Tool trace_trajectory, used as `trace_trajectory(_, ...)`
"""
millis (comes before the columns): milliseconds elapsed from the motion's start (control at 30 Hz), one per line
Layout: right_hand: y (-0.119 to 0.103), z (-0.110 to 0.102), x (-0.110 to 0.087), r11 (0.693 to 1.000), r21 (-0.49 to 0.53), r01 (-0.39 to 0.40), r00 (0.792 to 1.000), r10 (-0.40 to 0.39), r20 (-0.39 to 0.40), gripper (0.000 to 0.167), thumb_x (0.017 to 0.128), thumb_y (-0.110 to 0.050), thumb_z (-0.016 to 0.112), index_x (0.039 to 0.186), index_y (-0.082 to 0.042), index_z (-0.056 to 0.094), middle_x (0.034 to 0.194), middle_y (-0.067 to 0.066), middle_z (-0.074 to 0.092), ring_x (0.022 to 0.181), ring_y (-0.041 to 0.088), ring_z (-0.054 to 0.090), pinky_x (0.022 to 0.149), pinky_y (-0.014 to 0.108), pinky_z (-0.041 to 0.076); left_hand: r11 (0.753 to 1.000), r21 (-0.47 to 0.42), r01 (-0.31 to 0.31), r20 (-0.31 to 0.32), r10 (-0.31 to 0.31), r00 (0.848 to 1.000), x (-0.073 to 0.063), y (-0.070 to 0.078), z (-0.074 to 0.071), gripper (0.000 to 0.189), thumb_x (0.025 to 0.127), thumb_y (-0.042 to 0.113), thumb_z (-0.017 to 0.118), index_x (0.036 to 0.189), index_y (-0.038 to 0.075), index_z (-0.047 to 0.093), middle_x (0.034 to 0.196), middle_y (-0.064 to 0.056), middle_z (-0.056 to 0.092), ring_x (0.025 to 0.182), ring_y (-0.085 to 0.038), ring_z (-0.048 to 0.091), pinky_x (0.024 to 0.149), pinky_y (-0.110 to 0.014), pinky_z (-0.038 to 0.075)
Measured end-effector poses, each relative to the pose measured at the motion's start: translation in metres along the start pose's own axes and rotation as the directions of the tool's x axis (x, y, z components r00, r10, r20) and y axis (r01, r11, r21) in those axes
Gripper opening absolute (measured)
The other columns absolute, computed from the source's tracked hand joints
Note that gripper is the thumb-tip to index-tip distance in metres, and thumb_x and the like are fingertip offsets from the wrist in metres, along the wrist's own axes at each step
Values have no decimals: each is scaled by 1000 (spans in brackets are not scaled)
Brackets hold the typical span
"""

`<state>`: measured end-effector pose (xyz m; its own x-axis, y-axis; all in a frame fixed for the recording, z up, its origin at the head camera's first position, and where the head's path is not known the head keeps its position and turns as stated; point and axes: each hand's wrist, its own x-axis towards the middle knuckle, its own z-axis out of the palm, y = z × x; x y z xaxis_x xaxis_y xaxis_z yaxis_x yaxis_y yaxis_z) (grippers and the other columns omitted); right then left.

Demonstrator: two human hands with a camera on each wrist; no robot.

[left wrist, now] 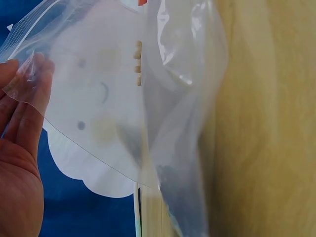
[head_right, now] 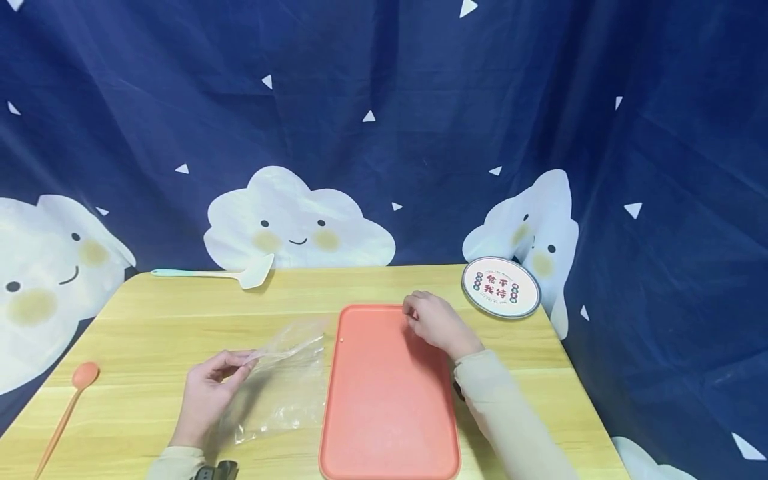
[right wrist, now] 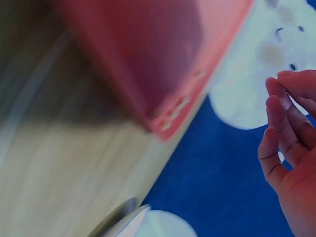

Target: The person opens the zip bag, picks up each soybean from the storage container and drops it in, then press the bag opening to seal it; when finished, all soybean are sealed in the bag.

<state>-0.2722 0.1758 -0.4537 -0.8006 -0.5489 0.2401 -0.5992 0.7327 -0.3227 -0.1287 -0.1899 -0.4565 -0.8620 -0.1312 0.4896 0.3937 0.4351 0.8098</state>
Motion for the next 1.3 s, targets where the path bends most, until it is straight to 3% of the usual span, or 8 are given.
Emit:
trace_trajectory(100, -15, -3, 5, 998, 44, 35, 998, -33, -51, 13, 84, -3, 74, 89, -13, 66, 84, -7, 58, 77, 13, 58, 72, 31, 53, 1000, -3, 21, 6, -21, 1000, 0, 1, 0, 20, 74, -22, 70, 78, -3, 67, 91, -16, 73, 79, -11, 69, 72, -17, 56)
trace_trajectory(333, -50, -3, 17, 986, 104, 128, 982, -111, -152, 12, 85, -4, 74, 92, -12, 68, 88, -5, 60, 81, 13, 58, 74, 31, 54, 998, -64, -4, 41, 7, 999, -4, -42, -1, 16, 79, -15, 72, 82, 0, 69, 96, -11, 73, 86, -12, 69, 75, -20, 57)
trace_trajectory(467, -71, 3, 24, 960, 244, 140, 983, -104, -154, 11, 88, -5, 73, 95, -13, 69, 89, -8, 60, 84, 12, 59, 74, 30, 55, 998, -65, 1, 41, 2, 999, -5, -42, -1, 18, 78, -16, 72, 82, 1, 70, 97, -14, 73, 86, -11, 69, 76, -19, 56)
trace_trajectory(667, -107, 15, 40, 897, 416, 146, 989, -126, -75, 7, 91, -8, 71, 97, -13, 69, 89, -11, 59, 83, 7, 57, 73, 30, 55, 998, -67, 1, 49, 2, 999, -5, -42, 0, 17, 79, -17, 72, 81, -1, 68, 97, -13, 73, 86, -11, 69, 75, -19, 57)
trace_trajectory(767, -121, 27, 49, 882, 445, 153, 988, -151, -41, 6, 91, -10, 71, 97, -12, 69, 89, -11, 59, 83, 4, 57, 74, 30, 56, 998, -68, -7, 54, 11, 998, -5, -42, 0, 16, 79, -17, 71, 81, -1, 68, 96, -12, 73, 86, -12, 69, 75, -20, 57)
trace_trajectory(933, -141, 47, 61, 866, 482, 135, 989, -149, -8, 7, 91, -11, 71, 99, -12, 70, 89, -14, 61, 83, 0, 56, 73, 19, 52, 997, -76, -4, 57, 8, 998, -5, -41, -1, 17, 80, -15, 71, 81, 1, 69, 97, -11, 73, 87, -13, 69, 75, -21, 57)
trace_trajectory(1067, -152, 59, 65, 871, 473, 133, 988, -156, 9, 9, 91, -11, 71, 100, -13, 70, 90, -15, 62, 84, -2, 56, 74, 13, 49, 997, -77, -3, 61, 8, 998, -5, -41, -1, 18, 80, -15, 72, 83, 3, 70, 98, -11, 73, 88, -12, 69, 77, -21, 57)
trace_trajectory(1300, -154, 63, 65, 881, 455, 131, 987, -160, 24, 10, 92, -12, 70, 102, -13, 71, 94, -14, 65, 89, -2, 58, 83, 17, 50, 997, -73, 0, 27, 2, 1000, -5, -40, 1, 24, 76, -22, 70, 80, 1, 69, 95, -17, 72, 86, -11, 69, 76, -19, 57)
